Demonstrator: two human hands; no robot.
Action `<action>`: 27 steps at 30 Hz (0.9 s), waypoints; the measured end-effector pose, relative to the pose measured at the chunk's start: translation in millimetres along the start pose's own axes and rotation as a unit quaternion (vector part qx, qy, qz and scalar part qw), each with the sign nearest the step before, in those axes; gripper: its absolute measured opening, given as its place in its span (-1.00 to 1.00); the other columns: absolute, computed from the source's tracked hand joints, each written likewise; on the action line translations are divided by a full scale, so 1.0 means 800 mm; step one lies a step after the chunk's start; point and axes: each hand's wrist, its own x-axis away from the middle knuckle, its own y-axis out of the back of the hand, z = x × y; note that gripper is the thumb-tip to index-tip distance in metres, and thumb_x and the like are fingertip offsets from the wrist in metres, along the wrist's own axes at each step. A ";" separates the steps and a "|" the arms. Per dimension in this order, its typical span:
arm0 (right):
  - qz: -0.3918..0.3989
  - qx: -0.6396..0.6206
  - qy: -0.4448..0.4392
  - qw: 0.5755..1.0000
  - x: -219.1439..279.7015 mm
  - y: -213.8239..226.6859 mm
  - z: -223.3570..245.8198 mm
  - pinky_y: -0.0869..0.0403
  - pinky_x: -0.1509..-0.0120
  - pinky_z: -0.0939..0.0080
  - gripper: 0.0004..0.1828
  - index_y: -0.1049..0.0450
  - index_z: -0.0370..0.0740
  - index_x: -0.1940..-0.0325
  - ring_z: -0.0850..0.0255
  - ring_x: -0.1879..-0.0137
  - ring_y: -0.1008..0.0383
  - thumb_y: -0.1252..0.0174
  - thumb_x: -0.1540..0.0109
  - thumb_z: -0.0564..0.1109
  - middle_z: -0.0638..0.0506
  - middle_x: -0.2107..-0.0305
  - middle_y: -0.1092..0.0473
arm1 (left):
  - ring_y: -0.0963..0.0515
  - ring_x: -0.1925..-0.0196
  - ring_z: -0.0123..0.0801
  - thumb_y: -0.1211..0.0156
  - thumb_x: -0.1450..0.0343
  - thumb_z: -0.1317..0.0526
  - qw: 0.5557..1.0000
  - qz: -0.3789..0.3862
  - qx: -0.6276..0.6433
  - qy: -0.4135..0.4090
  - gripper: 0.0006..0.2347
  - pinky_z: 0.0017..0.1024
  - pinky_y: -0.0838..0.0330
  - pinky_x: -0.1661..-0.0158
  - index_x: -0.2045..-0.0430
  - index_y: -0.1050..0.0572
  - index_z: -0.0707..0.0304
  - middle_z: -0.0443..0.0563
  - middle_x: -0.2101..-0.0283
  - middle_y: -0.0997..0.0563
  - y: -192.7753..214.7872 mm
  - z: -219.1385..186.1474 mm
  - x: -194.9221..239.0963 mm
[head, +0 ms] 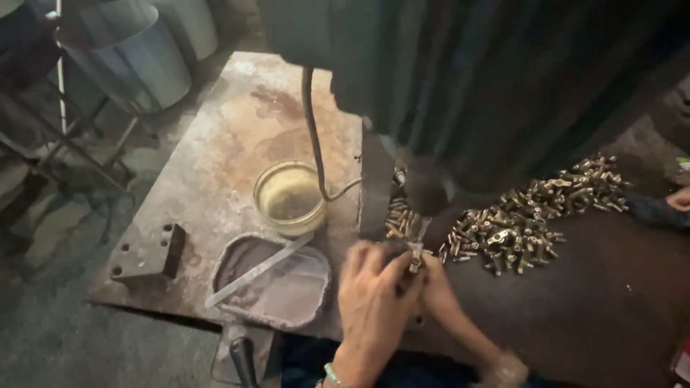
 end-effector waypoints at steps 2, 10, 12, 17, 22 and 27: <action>-0.034 -0.021 -0.025 0.999 -0.020 -0.060 0.112 -0.50 0.15 0.34 -0.75 -0.54 -0.28 -0.03 0.41 0.19 -0.49 -0.23 -0.30 -0.14 0.12 0.26 -0.53 | -0.50 -0.08 0.03 -0.45 -0.18 0.13 0.999 -0.037 -0.023 -0.027 -0.64 -0.14 -0.37 -0.05 0.17 -0.63 0.17 0.14 0.04 -0.60 0.017 0.002 -0.010; -0.133 0.043 -0.026 0.990 -0.041 -0.082 0.193 -0.18 0.65 0.30 -0.71 -0.57 -0.28 0.05 0.40 0.70 -0.25 -0.27 -0.26 -0.04 0.12 0.65 -0.42 | -0.44 -0.23 0.00 -0.38 -0.30 0.21 0.998 -0.046 -0.051 0.013 -0.65 -0.14 -0.33 -0.21 0.02 -0.55 0.16 0.06 -0.09 -0.55 -0.004 0.065 0.059; 0.074 0.154 -0.058 0.984 -0.057 -0.047 0.188 -0.23 0.58 0.34 -0.70 -0.62 -0.28 0.03 0.46 0.61 -0.26 -0.30 -0.26 -0.04 0.10 0.66 -0.41 | -0.40 -0.20 0.07 -0.33 -0.22 0.22 0.996 0.005 -0.078 -0.040 -0.60 -0.06 -0.27 -0.20 0.05 -0.54 0.25 0.12 -0.06 -0.55 -0.017 0.069 0.072; -0.150 -0.016 -0.023 0.988 -0.036 -0.110 0.194 -0.19 0.65 0.31 -0.73 -0.53 -0.26 0.14 0.40 0.68 -0.27 -0.30 -0.22 -0.03 0.13 0.65 -0.40 | -0.39 -0.19 0.08 -0.26 -0.24 0.22 0.987 0.081 -0.133 -0.036 -0.61 -0.07 -0.25 -0.16 0.04 -0.52 0.30 0.17 -0.05 -0.52 -0.015 0.070 0.030; -0.014 0.027 -0.081 0.996 -0.043 -0.078 0.171 -0.26 0.55 0.33 -0.79 -0.61 -0.22 0.39 0.45 0.58 -0.34 -0.32 -0.25 -0.05 0.14 0.67 -0.41 | -0.45 -0.17 -0.05 -0.17 -0.33 0.26 0.952 0.271 -0.112 -0.086 -0.71 -0.14 -0.33 -0.12 0.05 -0.54 0.11 0.03 -0.07 -0.53 -0.155 0.126 0.088; -0.111 -0.025 -0.007 0.994 -0.036 -0.097 0.151 -0.16 0.60 0.29 -0.52 -0.33 -0.23 0.60 0.37 0.69 -0.24 -0.34 -0.30 -0.01 0.14 0.77 -0.25 | -0.50 -0.18 -0.06 -0.16 -0.33 0.24 0.928 0.100 -0.046 -0.357 -0.79 -0.18 -0.38 -0.15 0.21 -0.58 0.25 0.10 -0.15 -0.55 -0.284 0.034 0.071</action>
